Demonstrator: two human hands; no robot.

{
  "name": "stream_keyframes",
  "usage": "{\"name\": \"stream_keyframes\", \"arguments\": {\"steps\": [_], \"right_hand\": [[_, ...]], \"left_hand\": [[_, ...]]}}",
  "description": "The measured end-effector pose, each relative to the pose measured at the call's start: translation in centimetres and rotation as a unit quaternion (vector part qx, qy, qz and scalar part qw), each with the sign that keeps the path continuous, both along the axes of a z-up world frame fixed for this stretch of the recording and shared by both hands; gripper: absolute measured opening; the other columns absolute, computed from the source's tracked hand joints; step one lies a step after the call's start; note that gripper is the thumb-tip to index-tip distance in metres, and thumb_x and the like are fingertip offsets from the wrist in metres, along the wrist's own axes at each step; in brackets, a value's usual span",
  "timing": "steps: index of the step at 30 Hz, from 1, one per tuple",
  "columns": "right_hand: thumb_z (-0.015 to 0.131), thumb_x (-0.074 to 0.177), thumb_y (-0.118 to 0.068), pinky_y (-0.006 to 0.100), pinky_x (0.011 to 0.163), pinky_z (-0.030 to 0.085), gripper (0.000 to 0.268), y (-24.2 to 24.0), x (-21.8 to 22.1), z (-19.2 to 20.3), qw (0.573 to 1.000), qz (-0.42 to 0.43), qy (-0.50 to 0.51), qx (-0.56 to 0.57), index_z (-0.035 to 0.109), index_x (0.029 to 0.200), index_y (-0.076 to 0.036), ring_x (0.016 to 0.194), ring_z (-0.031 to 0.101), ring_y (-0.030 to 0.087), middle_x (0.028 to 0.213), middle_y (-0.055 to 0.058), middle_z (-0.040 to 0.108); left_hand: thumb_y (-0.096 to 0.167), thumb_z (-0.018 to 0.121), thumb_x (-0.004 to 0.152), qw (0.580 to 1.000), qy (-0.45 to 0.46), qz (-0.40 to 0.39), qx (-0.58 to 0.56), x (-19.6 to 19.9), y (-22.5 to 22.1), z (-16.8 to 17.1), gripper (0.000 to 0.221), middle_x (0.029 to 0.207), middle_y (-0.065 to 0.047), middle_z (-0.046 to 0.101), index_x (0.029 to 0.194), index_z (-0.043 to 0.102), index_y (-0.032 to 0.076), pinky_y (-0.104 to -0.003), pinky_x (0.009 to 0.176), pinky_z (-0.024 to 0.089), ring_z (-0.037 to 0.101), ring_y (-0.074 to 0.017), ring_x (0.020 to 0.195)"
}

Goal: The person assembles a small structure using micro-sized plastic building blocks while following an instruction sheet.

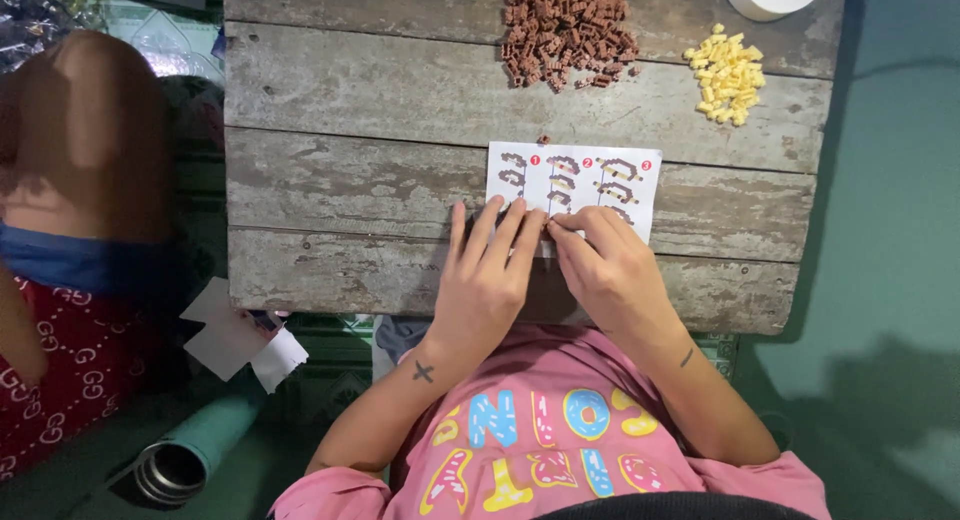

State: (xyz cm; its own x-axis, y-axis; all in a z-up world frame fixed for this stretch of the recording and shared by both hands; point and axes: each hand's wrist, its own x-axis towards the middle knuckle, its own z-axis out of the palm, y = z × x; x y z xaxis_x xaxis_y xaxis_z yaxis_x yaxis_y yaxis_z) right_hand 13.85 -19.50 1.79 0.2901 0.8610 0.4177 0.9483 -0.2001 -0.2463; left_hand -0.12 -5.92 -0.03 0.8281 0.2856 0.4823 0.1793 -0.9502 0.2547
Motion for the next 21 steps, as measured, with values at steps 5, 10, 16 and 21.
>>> {"name": "stream_keyframes", "arguments": {"steps": [5, 10, 16, 21], "right_hand": [[0.079, 0.102, 0.004, 0.040, 0.092, 0.066, 0.013, 0.1, -0.2, -0.1, 1.000, -0.007, 0.002, 0.013, 0.084, 0.114, 0.002, 0.102, 0.077, 0.032, 0.107, 0.013, 0.074], [0.081, 0.102, 0.003, 0.041, 0.094, 0.066, 0.015, 0.0, -0.3, -0.2, 1.000, -0.011, 0.016, 0.020, 0.084, 0.118, 0.002, 0.105, 0.077, 0.032, 0.109, 0.013, 0.074], [0.083, 0.101, -0.001, 0.042, 0.095, 0.066, 0.022, -0.1, -0.6, 0.6, 1.000, 0.001, -0.008, 0.028, 0.085, 0.123, -0.004, 0.108, 0.078, 0.031, 0.119, 0.012, 0.078], [0.081, 0.103, -0.002, 0.042, 0.089, 0.062, 0.015, -0.3, -0.8, 0.1, 0.999, -0.002, -0.038, 0.013, 0.085, 0.118, -0.003, 0.111, 0.076, 0.032, 0.121, 0.014, 0.075]], "left_hand": [[0.002, 0.064, 0.111, 1.000, 0.008, -0.015, 0.016, -0.1, -0.4, 0.1, 0.033, 0.146, -0.025, 0.075, 0.141, 0.079, 0.004, -0.072, 0.127, 0.042, 0.067, -0.0459, 0.145], [0.000, 0.059, 0.113, 0.999, 0.007, -0.010, 0.030, 0.3, -0.8, 0.0, 0.034, 0.153, -0.021, 0.073, 0.140, 0.080, 0.002, -0.074, 0.126, 0.040, 0.063, -0.0453, 0.150], [0.006, 0.065, 0.111, 0.999, 0.005, -0.009, 0.047, 0.3, -0.7, -1.1, 0.031, 0.151, -0.014, 0.076, 0.137, 0.081, 0.005, -0.076, 0.124, 0.039, 0.067, -0.0412, 0.147], [0.008, 0.067, 0.109, 0.999, 0.009, -0.009, 0.047, 0.3, -0.7, -1.5, 0.031, 0.150, -0.012, 0.077, 0.137, 0.081, 0.007, -0.075, 0.123, 0.042, 0.068, -0.0399, 0.145]]}}
